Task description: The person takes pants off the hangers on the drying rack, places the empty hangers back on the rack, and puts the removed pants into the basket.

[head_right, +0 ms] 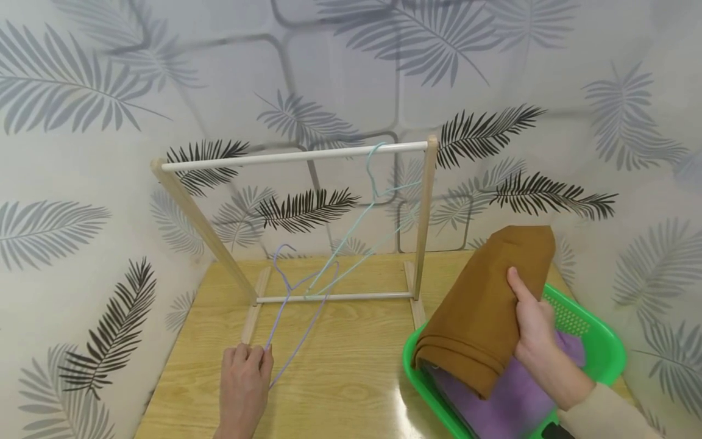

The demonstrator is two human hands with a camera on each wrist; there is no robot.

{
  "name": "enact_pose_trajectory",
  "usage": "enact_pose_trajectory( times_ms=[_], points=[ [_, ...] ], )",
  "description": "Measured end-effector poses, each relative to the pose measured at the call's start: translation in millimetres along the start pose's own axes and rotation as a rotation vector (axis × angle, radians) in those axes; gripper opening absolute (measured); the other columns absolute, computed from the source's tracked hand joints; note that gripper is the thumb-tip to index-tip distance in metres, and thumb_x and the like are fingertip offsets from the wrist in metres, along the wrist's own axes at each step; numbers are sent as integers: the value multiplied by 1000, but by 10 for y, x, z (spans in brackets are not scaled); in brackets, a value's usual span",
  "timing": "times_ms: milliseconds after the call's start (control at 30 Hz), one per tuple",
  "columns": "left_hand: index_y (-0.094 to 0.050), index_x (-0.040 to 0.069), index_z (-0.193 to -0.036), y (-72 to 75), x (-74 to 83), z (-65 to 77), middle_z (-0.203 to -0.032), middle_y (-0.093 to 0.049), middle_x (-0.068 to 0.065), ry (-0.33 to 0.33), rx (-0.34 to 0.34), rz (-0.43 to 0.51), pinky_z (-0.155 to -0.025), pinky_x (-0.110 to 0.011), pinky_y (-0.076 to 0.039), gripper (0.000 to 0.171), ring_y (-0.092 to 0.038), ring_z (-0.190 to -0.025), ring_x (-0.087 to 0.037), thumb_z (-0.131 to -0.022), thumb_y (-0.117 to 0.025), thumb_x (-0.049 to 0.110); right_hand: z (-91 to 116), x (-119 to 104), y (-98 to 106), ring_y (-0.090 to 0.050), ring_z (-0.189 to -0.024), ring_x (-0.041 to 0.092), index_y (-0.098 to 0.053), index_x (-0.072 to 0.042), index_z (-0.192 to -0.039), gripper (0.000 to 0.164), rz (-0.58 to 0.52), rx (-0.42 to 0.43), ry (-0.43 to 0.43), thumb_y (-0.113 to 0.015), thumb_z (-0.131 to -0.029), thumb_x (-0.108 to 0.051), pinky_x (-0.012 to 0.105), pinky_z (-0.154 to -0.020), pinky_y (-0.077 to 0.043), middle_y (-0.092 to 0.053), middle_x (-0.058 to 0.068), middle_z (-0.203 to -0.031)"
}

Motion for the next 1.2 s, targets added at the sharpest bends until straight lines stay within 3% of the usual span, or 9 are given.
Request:
enact_pose_trajectory(
  times_ms=[367,567,800,1100,1200],
  points=[
    [-60,5,-64,-1,3,-1,-65,-56,-6,-1,-13,-3,-63,-30,-41,31,-48,-69,-20,-77,-88,2,-21,55,93,-70,-77,1,-52,-30,-116,35,42,0,-8,-74,-96,-48,23,-71,-59,-71,-19,-83],
    [-59,6,-64,3,10,-10,-66,-56,-6,23,-3,26,-62,-29,-40,32,-48,-70,-20,-77,-88,1,-13,57,169,-70,-78,2,-55,-33,-112,30,69,8,-36,-73,-95,-50,24,-72,-59,-71,-20,-82],
    [-61,4,-65,9,10,-15,-67,-56,-6,12,-11,11,-61,-28,-40,29,-48,-70,-20,-77,-88,1,-21,63,275,-67,-80,-1,-47,-38,-124,43,150,30,-53,-72,-94,-56,24,-73,-58,-68,-25,-85],
    [-61,5,-65,7,9,-6,-66,-55,-6,14,-9,14,-61,-28,-40,30,-48,-69,-20,-77,-88,1,-31,86,325,-65,-87,-3,-45,-41,-127,43,102,20,-88,-72,-95,-53,22,-77,-57,-66,-28,-91],
    [-60,5,-64,4,7,3,-65,-55,-6,10,-3,16,-61,-28,-40,31,-47,-69,-20,-77,-88,1,-29,98,343,-64,-86,-3,-44,-42,-126,44,134,56,-99,-71,-95,-56,23,-76,-56,-65,-28,-89]
  ],
)
Point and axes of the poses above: each hand's wrist, its own z-axis away from the middle knuckle, its own y-axis out of the back of the hand, x = y × z, the point moved 1 cm from there along -z, towards the middle knuckle
